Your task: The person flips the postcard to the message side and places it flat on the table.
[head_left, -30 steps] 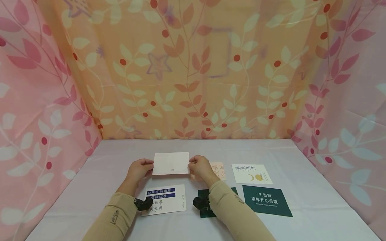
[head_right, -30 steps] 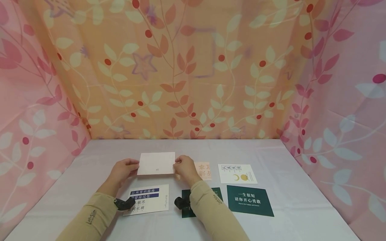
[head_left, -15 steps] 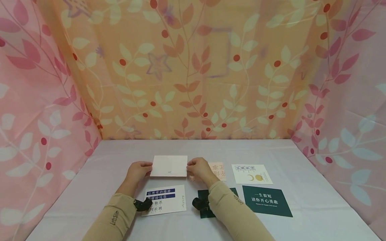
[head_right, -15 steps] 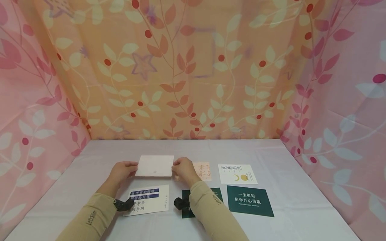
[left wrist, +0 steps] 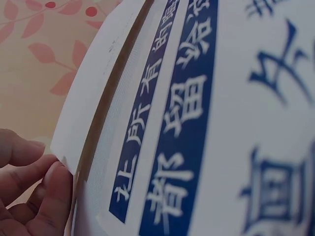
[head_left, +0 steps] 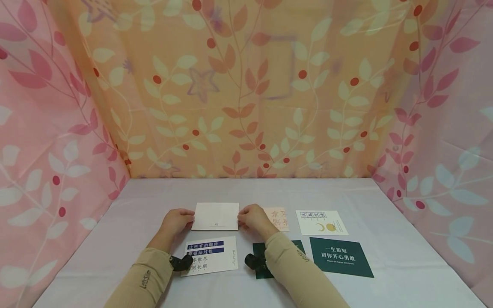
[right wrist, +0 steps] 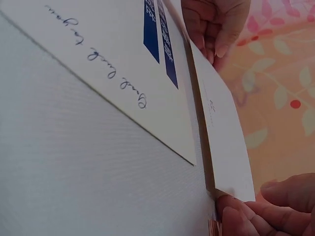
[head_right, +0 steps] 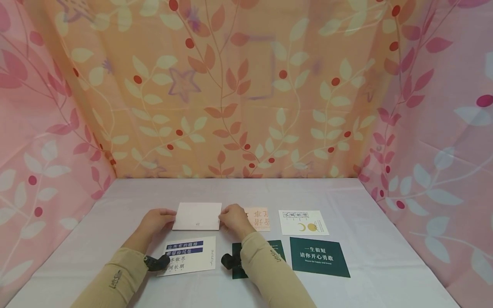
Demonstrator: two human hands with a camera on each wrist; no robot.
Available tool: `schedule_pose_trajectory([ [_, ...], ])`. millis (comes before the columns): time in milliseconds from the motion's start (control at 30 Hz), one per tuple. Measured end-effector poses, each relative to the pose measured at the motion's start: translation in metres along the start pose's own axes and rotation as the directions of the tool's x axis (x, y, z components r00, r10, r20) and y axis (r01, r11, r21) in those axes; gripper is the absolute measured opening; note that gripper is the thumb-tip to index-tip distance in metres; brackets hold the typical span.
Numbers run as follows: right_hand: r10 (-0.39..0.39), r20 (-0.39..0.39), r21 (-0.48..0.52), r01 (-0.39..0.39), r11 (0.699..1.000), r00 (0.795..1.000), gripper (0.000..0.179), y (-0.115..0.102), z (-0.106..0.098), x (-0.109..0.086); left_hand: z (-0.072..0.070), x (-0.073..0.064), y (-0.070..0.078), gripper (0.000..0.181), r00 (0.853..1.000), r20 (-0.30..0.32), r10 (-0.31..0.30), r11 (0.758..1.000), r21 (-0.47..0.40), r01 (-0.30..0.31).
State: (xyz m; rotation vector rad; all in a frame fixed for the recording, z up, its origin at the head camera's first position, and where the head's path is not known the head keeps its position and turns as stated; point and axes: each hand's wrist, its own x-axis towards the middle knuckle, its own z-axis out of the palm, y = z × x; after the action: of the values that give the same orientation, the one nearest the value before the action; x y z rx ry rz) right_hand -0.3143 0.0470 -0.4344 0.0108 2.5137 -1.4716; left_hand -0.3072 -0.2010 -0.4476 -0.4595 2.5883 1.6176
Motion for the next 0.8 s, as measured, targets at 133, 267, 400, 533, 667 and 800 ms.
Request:
schedule_pose_trajectory([
  [133,-0.02,0.018,-0.013,0.021,1.0,1.0,0.011,0.0023,0.0011,0.0016,-0.0006,-0.0008,-0.0001,0.022,1.0,0.009,-0.026,1.0,-0.006,0.026],
  [267,-0.024,0.021,-0.013,0.024,1.0,0.999,0.01,0.0031,0.0017,0.0019,-0.0004,-0.0017,-0.0005,0.022,1.0,0.01,-0.021,1.0,-0.005,0.021],
  [400,-0.018,0.024,-0.018,0.019,1.0,1.0,0.01,0.0028,0.0017,0.0011,0.0005,-0.0022,-0.0012,0.023,1.0,0.005,-0.019,1.0,-0.003,0.019],
  [533,-0.01,0.027,-0.021,0.011,1.0,1.0,0.01,0.0023,0.0017,0.001,0.001,-0.003,-0.0002,0.023,1.0,0.002,-0.031,1.0,0.003,0.031],
  [667,-0.009,0.031,-0.023,0.009,1.0,0.999,0.01,0.0024,0.0022,0.0025,0.0005,-0.0043,0.0015,0.023,0.999,0.008,-0.034,0.999,0.012,0.034],
  [800,-0.005,0.033,-0.026,0.006,1.0,0.999,0.01,0.0024,0.0025,0.0036,-0.0003,-0.0056,0.003,0.023,1.0,0.017,-0.004,1.0,0.026,0.004],
])
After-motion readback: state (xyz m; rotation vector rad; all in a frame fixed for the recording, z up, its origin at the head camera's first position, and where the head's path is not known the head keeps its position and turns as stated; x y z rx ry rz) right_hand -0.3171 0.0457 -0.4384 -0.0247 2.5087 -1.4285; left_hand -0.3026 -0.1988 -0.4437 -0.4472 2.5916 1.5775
